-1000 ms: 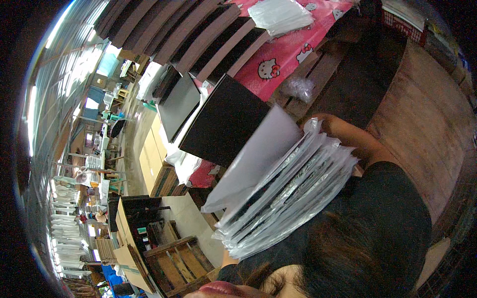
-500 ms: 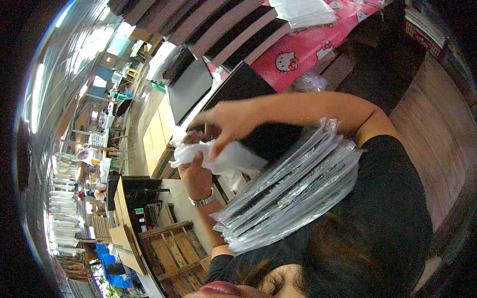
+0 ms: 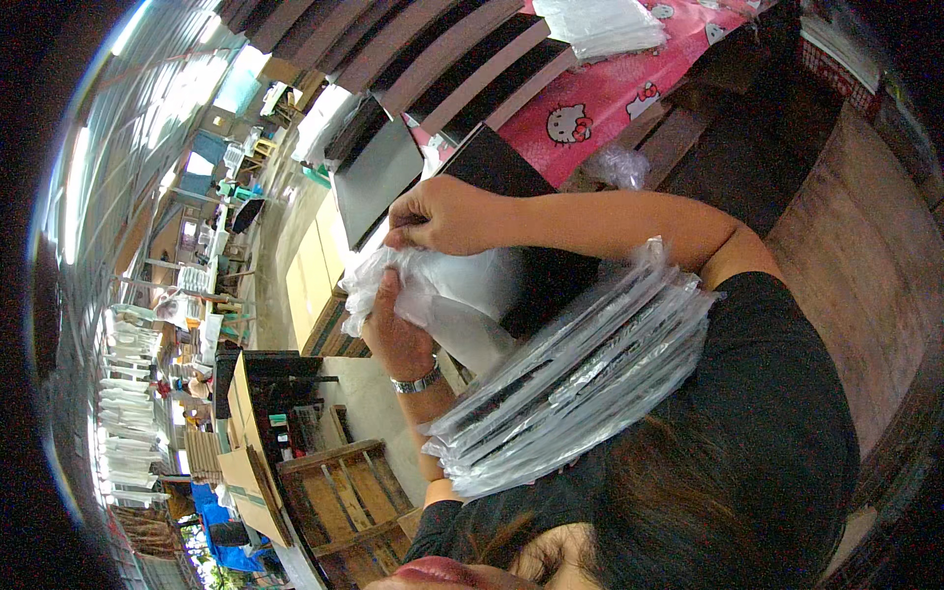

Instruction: The person places paper bags into clear plastic sleeves by hand, sliding them into a stack.

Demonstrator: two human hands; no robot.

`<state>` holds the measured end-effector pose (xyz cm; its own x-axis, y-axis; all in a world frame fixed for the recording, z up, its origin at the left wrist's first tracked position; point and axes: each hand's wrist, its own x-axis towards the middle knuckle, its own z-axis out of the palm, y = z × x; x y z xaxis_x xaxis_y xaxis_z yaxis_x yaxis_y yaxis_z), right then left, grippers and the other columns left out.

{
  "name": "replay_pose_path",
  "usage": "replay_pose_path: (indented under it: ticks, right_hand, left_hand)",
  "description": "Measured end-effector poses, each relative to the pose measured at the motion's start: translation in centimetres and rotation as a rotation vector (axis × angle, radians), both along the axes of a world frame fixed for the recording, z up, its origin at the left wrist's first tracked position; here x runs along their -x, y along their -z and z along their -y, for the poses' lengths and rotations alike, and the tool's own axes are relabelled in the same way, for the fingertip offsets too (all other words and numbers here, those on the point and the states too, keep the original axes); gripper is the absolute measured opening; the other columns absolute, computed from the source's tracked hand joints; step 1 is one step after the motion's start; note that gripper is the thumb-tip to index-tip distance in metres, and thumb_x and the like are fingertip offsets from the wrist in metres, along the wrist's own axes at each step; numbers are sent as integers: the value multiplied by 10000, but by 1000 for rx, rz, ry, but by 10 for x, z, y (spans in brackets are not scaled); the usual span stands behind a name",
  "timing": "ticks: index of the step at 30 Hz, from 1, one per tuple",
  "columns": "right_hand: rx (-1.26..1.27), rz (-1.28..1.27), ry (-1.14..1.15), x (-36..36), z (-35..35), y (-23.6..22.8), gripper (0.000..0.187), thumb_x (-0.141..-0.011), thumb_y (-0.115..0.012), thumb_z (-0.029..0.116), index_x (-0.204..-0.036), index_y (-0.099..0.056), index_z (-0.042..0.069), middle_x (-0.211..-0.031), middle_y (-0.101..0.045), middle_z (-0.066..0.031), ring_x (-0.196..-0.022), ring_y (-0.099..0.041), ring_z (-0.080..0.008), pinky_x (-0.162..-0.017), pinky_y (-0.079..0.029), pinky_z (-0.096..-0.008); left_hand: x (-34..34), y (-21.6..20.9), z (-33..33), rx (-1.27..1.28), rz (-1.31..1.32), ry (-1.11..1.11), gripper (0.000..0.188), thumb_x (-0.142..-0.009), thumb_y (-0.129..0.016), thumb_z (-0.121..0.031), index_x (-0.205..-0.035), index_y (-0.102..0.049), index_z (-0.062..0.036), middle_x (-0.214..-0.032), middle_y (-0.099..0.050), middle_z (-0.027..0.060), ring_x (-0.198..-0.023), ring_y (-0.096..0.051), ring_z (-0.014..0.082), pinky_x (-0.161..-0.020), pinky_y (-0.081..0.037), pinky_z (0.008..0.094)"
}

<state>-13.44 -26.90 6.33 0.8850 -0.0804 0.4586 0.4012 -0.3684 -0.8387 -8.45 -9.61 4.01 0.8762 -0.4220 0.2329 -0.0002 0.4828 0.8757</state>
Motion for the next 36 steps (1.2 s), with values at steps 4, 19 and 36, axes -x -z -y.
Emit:
replay_pose_path:
  ticks: [4,19,36]
  right_hand:
    - [34,178,102,-4,1,5,245,-816,-662,230,-784,-601,-5,-656,-573,-142,-609,-533,-145,-597,-431,-312]
    - [17,348,219,-14,16,13,220,-831,-641,254,-819,-646,35,-679,-602,-124,-637,-589,-182,-652,-464,-311]
    - [-473,31,-84,-1,2,19,146,-846,-637,174,-804,-639,34,-664,-599,-33,-603,-543,-86,-574,-434,-250]
  left_hand:
    - [-3,-2,2,-10,61,-124,253,-833,-632,-47,-1063,-535,-13,-984,-610,82,-843,-598,170,-762,-490,295]
    - [4,-10,8,-265,324,-182,191,-788,-669,-10,-789,-487,-67,-722,-447,-23,-606,-416,73,-555,-345,215]
    - [10,2,3,-180,99,-24,370,-799,-666,-47,-1143,-532,-22,-839,-579,22,-752,-546,119,-677,-451,246]
